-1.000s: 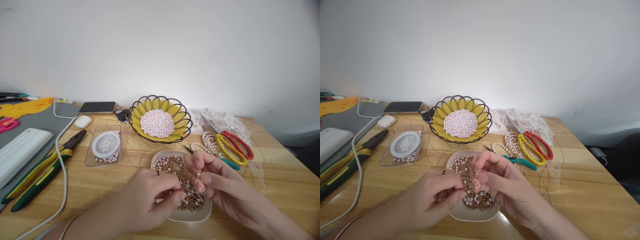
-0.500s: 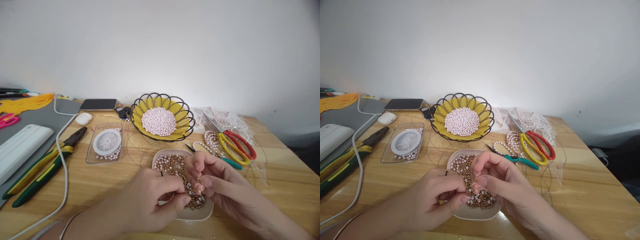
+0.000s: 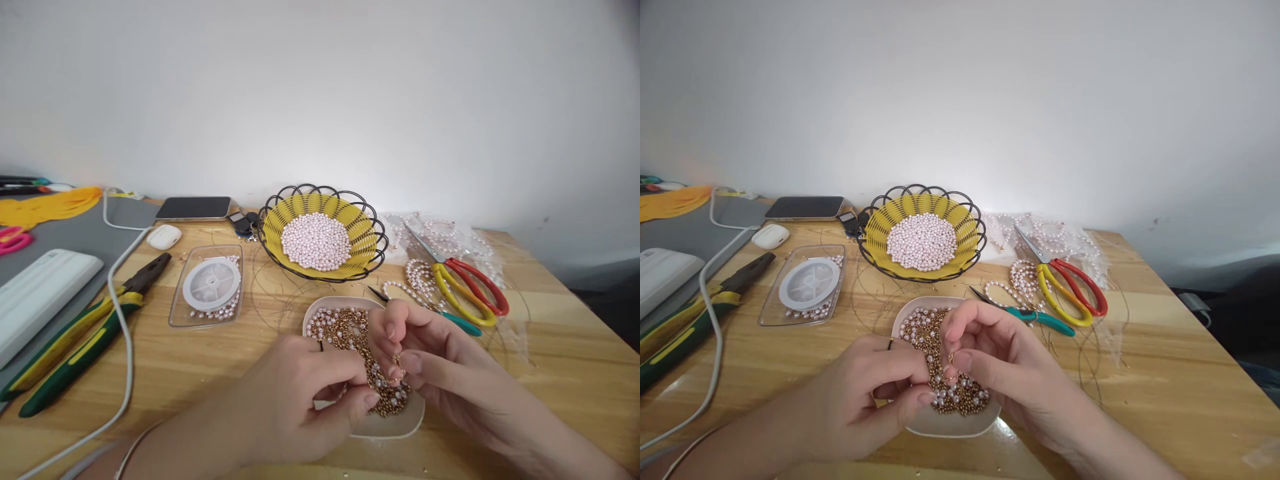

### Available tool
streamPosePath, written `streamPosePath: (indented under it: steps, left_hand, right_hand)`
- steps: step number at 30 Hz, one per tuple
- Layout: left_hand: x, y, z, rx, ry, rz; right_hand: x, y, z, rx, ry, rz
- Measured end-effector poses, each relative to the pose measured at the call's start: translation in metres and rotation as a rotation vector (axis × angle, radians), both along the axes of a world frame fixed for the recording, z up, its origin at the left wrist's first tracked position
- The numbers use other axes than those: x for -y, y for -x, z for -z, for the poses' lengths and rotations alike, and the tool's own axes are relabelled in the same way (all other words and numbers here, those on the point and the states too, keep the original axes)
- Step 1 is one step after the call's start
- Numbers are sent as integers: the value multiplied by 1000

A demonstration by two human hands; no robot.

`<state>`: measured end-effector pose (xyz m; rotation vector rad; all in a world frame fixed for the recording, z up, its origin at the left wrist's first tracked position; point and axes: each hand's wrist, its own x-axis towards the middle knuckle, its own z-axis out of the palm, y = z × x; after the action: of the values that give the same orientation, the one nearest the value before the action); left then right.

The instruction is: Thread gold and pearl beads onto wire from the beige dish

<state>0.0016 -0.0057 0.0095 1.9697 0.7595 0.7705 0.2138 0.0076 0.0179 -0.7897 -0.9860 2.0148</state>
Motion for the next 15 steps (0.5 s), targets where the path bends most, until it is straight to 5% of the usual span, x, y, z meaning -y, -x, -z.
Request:
streamPosePath:
  steps: [15]
  left_hand:
    - [1,0,1,-32,-8,3]
  right_hand:
    - [-1,0,-1,1,-45,3]
